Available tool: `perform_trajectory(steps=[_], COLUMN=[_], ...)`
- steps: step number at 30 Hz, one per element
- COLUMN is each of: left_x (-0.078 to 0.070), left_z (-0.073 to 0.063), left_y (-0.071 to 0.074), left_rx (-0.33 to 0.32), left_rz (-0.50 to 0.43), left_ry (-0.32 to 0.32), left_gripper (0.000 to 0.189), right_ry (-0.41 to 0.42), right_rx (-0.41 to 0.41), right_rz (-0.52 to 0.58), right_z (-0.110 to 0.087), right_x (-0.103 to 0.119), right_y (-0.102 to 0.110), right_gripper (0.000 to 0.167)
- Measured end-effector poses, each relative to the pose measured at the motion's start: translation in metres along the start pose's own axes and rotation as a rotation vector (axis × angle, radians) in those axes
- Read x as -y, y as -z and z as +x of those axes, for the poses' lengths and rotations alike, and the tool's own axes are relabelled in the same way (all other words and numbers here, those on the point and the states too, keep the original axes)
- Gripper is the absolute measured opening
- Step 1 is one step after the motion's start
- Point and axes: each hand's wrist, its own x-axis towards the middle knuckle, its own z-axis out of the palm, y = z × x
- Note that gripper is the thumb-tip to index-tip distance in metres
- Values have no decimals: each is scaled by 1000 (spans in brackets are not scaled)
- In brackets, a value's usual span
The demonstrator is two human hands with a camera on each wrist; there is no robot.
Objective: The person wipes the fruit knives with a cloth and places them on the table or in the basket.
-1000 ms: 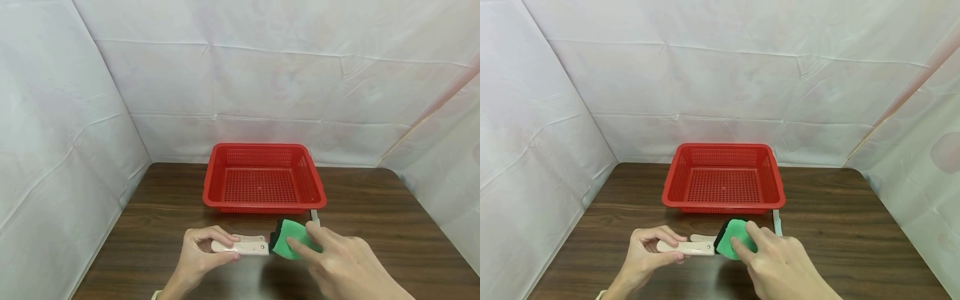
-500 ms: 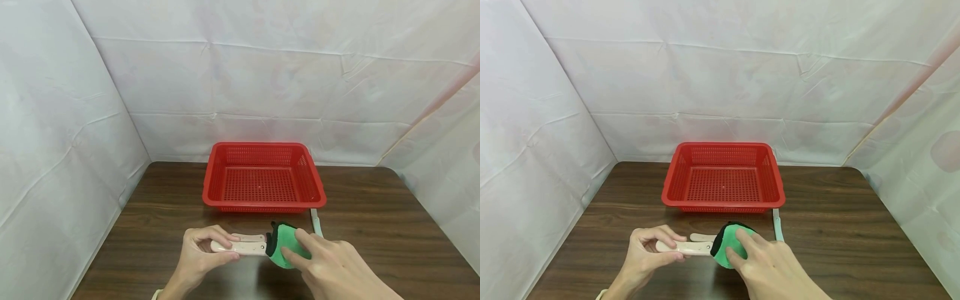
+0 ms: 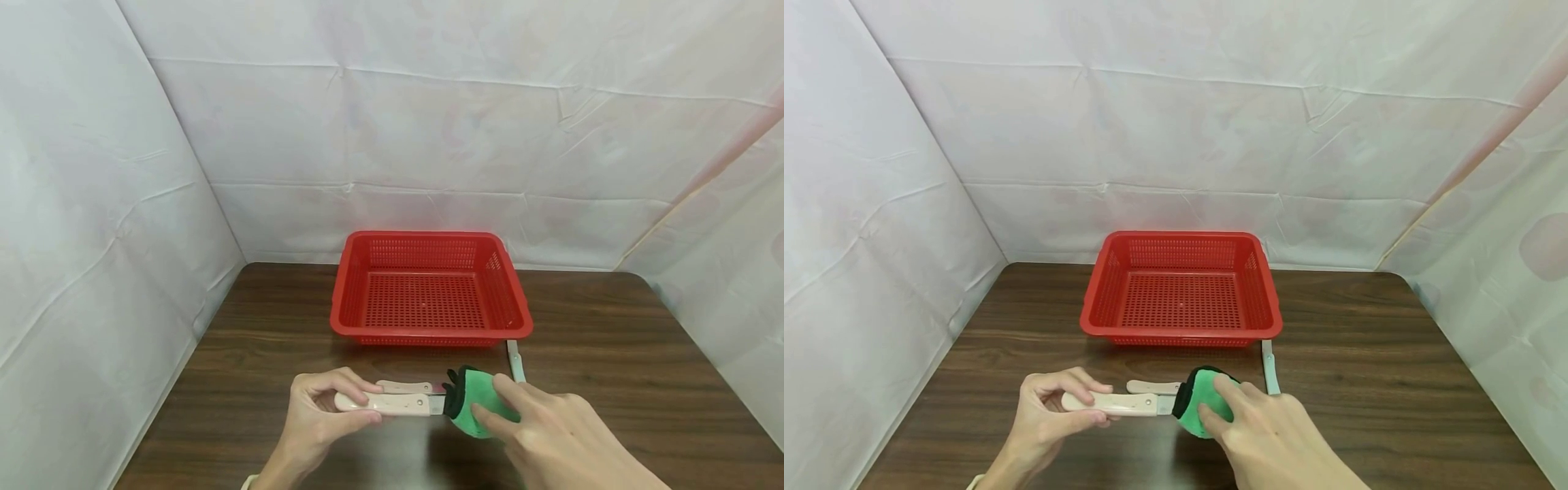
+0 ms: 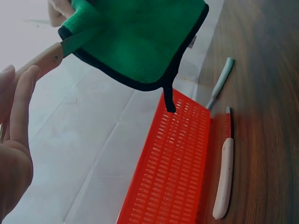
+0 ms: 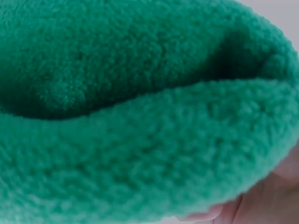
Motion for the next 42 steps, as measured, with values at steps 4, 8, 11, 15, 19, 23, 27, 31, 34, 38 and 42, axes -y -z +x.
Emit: perform_trajectory(steps=[4,8,11,15,19,23,27,31,34,38,42], left_x=[-1,-1,-1,-1,-1,-2,-2,-2,-1,-1,-1], left_z=[-1,-3,-4,-5,-5,-5,-4,-4,-3,-2,-1], left_y=[2,3,4,4,4,4,4,3,2,1,0], left_rx=[2,16,22,24,28,32,40,47,50,48,47], left_rz=[-28,-83,-106,-108,-111,-124,-138,-138,-137,-137,-130], left_ry=[5,6,7,10,21,45,66,66,64,77,80], left_gripper=[20,21,22,23,22,20,19,19,19,19,19], right_ry=[-18,-22,-35,-52,-33,-13,-14,-19,-20,-18,10], right_rx=[15,10,30,47,-23,-80,-122,-140,-147,-203,-273], right_rz=[2,3,9,16,11,8,17,16,-1,-25,-28], right_z=[-4,-7,-9,-11,-11,-12,-14,-15,-14,-10,-7], right_x=[-2,-5,-6,-7,-7,-8,-11,-12,-11,-9,-9], right_y=[-1,-1,-1,-1,0,1,2,5,7,9,9], right_gripper=[50,48,49,52,52,45,33,28,40,57,53])
